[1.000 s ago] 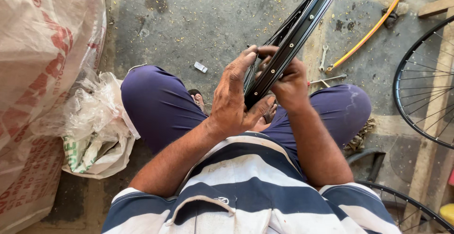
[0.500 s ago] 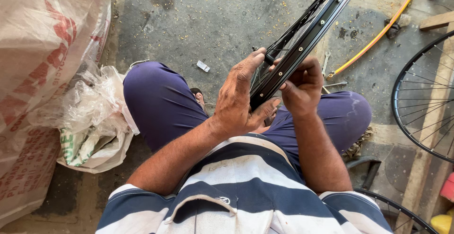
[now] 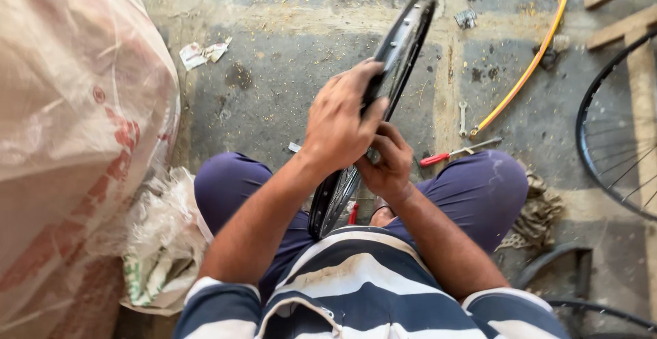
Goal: The person sits on the floor holding a bicycle wheel across their lap and works on the hub and spokes by hand, turning the wheel and manipulating the spoke and hub area with their fingers. They rotate the wheel repeatedly to reach different points around the rim while continuing to work on it.
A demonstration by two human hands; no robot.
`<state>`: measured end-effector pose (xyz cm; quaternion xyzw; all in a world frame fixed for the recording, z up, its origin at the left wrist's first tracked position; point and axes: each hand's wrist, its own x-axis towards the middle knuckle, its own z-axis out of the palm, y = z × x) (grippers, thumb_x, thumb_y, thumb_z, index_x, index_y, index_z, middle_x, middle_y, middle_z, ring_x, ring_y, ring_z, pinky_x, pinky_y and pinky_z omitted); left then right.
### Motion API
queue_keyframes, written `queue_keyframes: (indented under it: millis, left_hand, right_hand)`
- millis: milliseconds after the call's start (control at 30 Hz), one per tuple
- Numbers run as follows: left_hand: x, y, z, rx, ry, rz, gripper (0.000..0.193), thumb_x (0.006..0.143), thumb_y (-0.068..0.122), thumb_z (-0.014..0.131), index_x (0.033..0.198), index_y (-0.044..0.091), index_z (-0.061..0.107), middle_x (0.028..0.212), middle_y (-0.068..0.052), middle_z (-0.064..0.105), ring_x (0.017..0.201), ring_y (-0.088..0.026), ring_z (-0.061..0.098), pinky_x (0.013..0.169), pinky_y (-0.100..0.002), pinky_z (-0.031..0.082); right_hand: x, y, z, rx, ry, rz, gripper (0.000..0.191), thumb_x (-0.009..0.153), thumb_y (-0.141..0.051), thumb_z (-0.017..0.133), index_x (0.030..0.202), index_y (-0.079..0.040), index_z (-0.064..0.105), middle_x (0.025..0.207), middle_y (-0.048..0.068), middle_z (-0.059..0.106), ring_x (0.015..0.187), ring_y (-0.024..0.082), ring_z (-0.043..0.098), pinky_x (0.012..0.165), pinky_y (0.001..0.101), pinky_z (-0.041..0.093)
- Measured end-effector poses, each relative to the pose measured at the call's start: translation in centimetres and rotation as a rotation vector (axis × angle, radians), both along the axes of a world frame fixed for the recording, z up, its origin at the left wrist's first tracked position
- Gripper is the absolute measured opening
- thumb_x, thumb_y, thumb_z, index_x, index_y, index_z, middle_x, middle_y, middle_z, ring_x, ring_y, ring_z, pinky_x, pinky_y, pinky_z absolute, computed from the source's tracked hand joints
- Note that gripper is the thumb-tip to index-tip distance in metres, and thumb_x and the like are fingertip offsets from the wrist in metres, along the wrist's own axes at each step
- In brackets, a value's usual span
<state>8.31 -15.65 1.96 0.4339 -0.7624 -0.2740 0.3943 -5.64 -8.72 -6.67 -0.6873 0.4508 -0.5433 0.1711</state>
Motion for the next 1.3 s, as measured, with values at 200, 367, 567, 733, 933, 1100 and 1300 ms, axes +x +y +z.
queue_keyframes:
  millis: [200,367,567,733,933,1100,1300]
  left_hand:
    - [1.8,3.9,-0.7,-0.127,0.027,-0.01,0.047,0.099,0.017,0.066,0.142,0.001,0.055,0.147,-0.026,0.058,0.134,-0.043,0.058,0.116,-0.05,0.042]
    - [2.0,6.9,-1.4,-0.252,0.03,0.031,0.044,0.097,0.014,0.068,0.138,0.002,0.057,0.145,-0.023,0.06,0.138,-0.043,0.055,0.12,-0.051,0.04]
    - [2.6,8.3,-2.3,-0.264,-0.056,0.075,0.043,0.096,0.013,0.068,0.136,0.002,0.059,0.146,-0.023,0.06,0.141,-0.044,0.05,0.121,-0.052,0.035]
    - [2.7,8.4,-2.1,-0.257,0.01,0.079,0.041,0.098,0.014,0.068,0.136,0.002,0.059,0.146,-0.021,0.06,0.141,-0.043,0.052,0.122,-0.051,0.038]
    - [3.0,8.6,-2.6,-0.241,0.055,0.034,0.042,0.101,0.016,0.068,0.139,0.003,0.059,0.148,-0.021,0.059,0.14,-0.039,0.056,0.125,-0.052,0.039]
    - [3.4,8.9,-2.7,-0.246,0.049,0.089,0.041,0.1,0.02,0.07,0.137,0.005,0.061,0.146,-0.02,0.059,0.138,-0.042,0.054,0.122,-0.051,0.04]
    - [3.4,8.8,-2.9,-0.265,0.067,0.075,0.04,0.1,0.02,0.07,0.136,0.005,0.061,0.146,-0.02,0.059,0.138,-0.04,0.056,0.122,-0.052,0.041]
  right_hand:
    - [-1.9,-0.3,1.5,0.045,-0.164,0.026,0.026,0.089,-0.002,0.08,0.11,0.0,0.066,0.122,0.018,0.066,0.109,0.028,0.069,0.095,0.0336,0.057]
    - [-3.3,-0.7,-1.1,0.2,-0.218,0.167,0.024,0.089,-0.002,0.079,0.11,0.002,0.069,0.118,0.012,0.07,0.108,0.019,0.069,0.092,0.0306,0.056]
    - [-3.0,-2.1,-4.2,0.75,-0.937,0.417,0.02,0.106,-0.007,0.073,0.121,0.006,0.077,0.104,0.009,0.07,0.09,0.012,0.06,0.077,0.0258,0.05]
    - [-2.8,-1.6,-4.0,0.58,-0.992,0.64,0.02,0.089,0.005,0.074,0.109,-0.001,0.071,0.122,0.005,0.069,0.112,0.015,0.068,0.098,0.0293,0.055]
    - [-0.6,-0.6,-3.8,0.62,-0.611,0.252,0.032,0.092,0.01,0.069,0.122,-0.003,0.069,0.113,0.008,0.073,0.104,0.015,0.069,0.092,0.0307,0.058]
    - [-1.9,0.0,-3.0,0.597,-1.05,0.571,0.029,0.09,0.011,0.073,0.113,-0.003,0.065,0.113,0.009,0.072,0.111,0.019,0.07,0.102,0.0354,0.058]
    - [-0.7,-0.7,-0.6,0.661,-0.688,0.364,0.044,0.087,0.006,0.074,0.128,-0.004,0.061,0.118,0.006,0.069,0.109,0.015,0.067,0.098,0.0318,0.056]
